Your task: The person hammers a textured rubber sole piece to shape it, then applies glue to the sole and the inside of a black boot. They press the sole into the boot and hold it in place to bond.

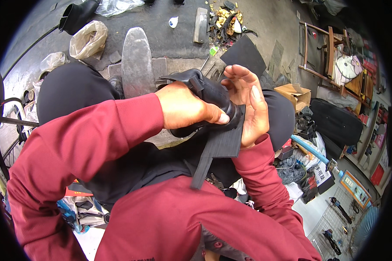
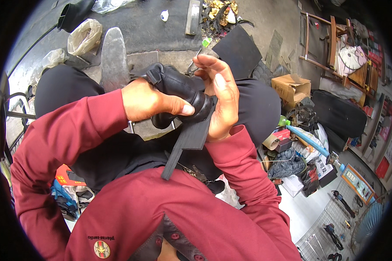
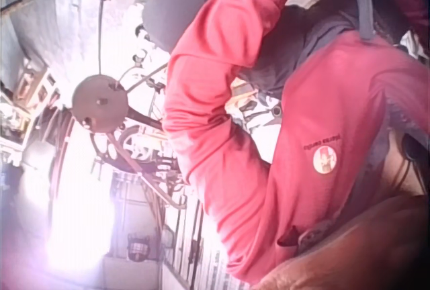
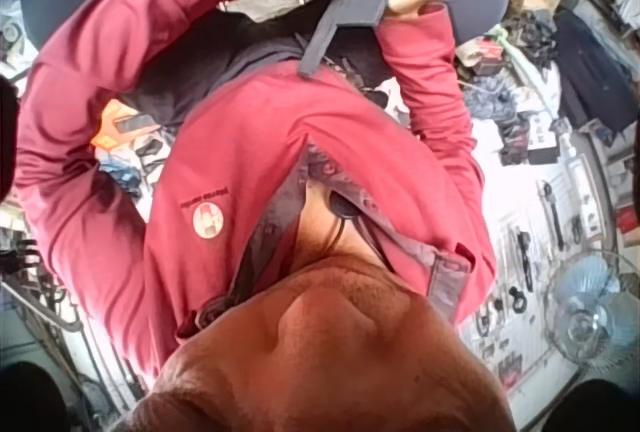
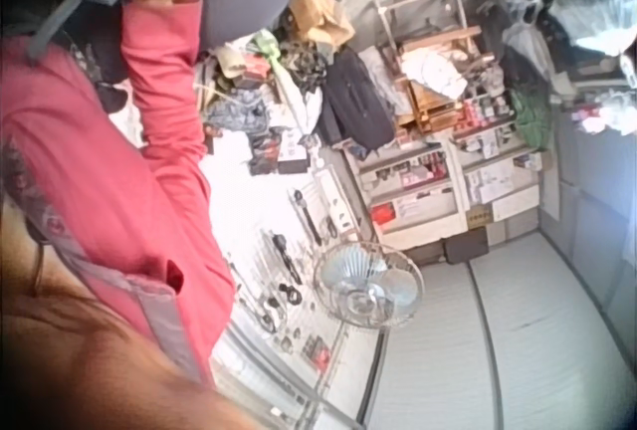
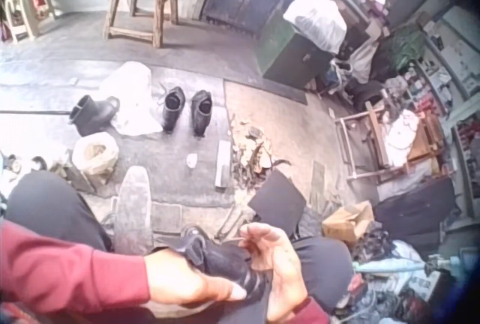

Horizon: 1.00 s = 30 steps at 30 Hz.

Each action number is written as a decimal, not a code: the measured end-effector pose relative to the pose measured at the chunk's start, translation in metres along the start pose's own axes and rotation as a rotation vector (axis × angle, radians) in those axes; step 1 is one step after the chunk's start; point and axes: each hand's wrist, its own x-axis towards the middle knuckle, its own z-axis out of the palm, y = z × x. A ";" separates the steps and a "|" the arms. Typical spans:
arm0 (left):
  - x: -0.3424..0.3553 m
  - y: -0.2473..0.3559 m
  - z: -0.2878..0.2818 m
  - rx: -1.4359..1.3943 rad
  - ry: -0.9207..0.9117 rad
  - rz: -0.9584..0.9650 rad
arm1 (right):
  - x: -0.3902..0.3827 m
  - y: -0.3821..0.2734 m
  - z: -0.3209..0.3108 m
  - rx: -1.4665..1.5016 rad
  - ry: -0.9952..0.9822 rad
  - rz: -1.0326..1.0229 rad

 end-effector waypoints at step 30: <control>0.003 -0.001 0.003 -0.046 0.041 0.004 | 0.005 0.005 -0.002 0.166 0.107 0.013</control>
